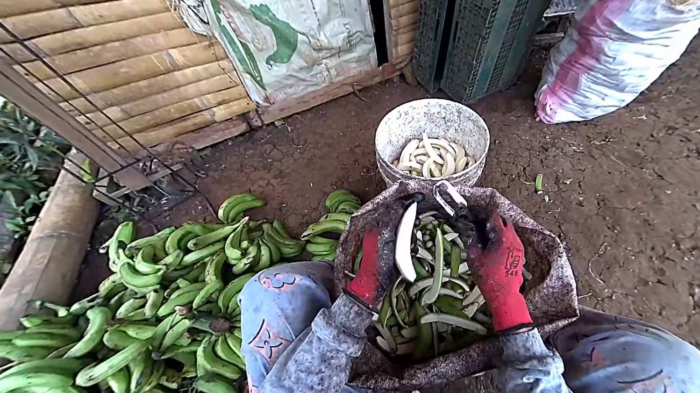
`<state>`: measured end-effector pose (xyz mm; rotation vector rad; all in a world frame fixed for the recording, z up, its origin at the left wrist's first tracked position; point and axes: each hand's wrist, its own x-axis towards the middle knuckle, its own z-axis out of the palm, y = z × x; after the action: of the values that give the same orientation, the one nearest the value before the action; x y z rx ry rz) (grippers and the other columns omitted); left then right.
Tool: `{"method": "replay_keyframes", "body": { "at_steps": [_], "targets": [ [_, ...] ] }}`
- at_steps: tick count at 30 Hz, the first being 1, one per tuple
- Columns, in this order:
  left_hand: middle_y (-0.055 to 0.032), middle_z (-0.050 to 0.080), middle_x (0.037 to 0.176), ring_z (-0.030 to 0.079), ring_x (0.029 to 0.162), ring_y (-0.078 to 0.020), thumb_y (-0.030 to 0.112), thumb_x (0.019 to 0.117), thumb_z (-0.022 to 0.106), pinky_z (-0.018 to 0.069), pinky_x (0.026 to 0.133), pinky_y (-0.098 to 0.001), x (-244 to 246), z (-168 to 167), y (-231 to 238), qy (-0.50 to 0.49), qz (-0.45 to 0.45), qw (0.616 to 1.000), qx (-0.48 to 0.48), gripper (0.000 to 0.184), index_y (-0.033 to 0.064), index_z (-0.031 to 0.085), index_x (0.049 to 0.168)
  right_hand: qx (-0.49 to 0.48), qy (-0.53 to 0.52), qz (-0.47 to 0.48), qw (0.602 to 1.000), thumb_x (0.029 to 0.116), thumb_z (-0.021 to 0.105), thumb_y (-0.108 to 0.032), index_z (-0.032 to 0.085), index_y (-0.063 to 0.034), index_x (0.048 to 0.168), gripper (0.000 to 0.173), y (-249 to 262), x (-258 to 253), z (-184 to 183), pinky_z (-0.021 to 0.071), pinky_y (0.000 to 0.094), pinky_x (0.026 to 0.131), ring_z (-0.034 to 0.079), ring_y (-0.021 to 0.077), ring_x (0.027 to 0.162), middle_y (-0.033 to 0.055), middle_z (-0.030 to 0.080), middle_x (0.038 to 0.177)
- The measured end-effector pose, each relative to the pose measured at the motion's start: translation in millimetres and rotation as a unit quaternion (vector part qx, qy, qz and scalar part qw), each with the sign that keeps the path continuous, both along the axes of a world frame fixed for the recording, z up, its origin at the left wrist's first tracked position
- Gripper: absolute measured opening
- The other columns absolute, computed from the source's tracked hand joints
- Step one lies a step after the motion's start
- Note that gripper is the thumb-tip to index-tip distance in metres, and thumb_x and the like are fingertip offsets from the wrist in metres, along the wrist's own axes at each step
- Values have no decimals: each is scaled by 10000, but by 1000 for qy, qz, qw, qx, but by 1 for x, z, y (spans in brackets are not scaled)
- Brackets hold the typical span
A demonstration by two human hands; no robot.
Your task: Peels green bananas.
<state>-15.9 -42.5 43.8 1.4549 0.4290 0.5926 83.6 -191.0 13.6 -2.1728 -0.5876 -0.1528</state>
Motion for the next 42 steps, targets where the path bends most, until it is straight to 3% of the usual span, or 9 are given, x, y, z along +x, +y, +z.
{"method": "replay_keyframes", "body": {
  "at_steps": [4, 8, 11, 15, 19, 23, 27, 38, 42],
  "targets": [
    [-113, 578, 1258, 611, 1002, -75, 177, 1067, 441, 534, 887, -247, 70, 43, 44, -159, 88, 972, 146, 481, -8, 380, 1507, 53, -53, 25, 997, 930, 675, -109, 656, 24, 1236, 334, -11, -3, 2, 541, 601, 810, 675, 424, 966, 261, 666, 1090],
    [-220, 511, 1448, 592, 1218, -244, 248, 1008, 633, 493, 1034, -372, 79, 44, 37, 70, 47, 945, 316, 705, 24, 282, 1576, 89, -51, 39, 994, 965, 667, -149, 653, -36, 1280, 335, -23, -3, 4, 554, 552, 814, 687, 347, 956, 205, 687, 1103],
    [-248, 638, 1277, 636, 1175, -399, 288, 1008, 616, 504, 996, -602, 22, -19, -7, 400, -144, 811, 403, 515, 16, 503, 1431, 114, -36, 43, 992, 977, 674, -175, 630, -66, 1316, 359, -32, -2, 5, 572, 517, 812, 693, 303, 948, 179, 686, 1123],
    [-294, 498, 1461, 493, 1354, -455, 265, 1001, 607, 407, 1089, -636, -17, -115, -66, 592, -327, 640, 364, 656, -48, 365, 1524, 119, -28, 60, 991, 979, 680, -170, 642, -43, 1252, 304, -32, -10, 0, 570, 501, 737, 681, 291, 857, 173, 682, 1053],
    [-279, 514, 1451, 518, 1340, -423, 288, 947, 666, 415, 1103, -588, -18, -115, -66, 594, -253, 675, 357, 796, -45, 281, 1558, 99, -35, 79, 991, 955, 702, -165, 664, -49, 1215, 287, -26, -12, 1, 568, 504, 782, 683, 287, 902, 158, 685, 1047],
    [-262, 500, 1468, 532, 1328, -369, 208, 965, 677, 422, 1115, -527, -22, -80, -23, 489, -197, 830, 182, 754, 8, 276, 1571, 103, -30, 75, 991, 969, 695, -174, 663, -72, 1245, 296, -40, -10, 6, 566, 523, 741, 683, 301, 867, 162, 691, 1033],
    [-131, 646, 938, 611, 682, -186, 160, 1054, 402, 554, 617, -357, -12, -89, 14, 209, -155, 964, -61, 414, 84, 521, 1442, 121, -13, 71, 990, 1001, 662, -219, 651, -99, 1254, 281, -45, -7, 10, 560, 504, 665, 673, 266, 783, 130, 693, 975],
    [-18, 703, 939, 671, 765, -88, 272, 1086, 391, 584, 665, -261, -14, 21, 11, -26, -91, 993, -76, 308, 133, 640, 1202, 71, -91, 241, 964, 893, 741, -281, 754, -128, 1159, 307, -18, -30, 9, 579, 468, 803, 699, 263, 927, 107, 718, 1016],
    [-130, 677, 1145, 648, 1017, -179, 181, 1006, 562, 543, 911, -398, -20, -12, 22, 85, -26, 972, 216, 328, 34, 625, 1291, 23, -148, 193, 970, 875, 743, -246, 761, -147, 1152, 294, -8, -28, -4, 556, 563, 832, 691, 379, 972, 163, 715, 1016]
  ]
}}
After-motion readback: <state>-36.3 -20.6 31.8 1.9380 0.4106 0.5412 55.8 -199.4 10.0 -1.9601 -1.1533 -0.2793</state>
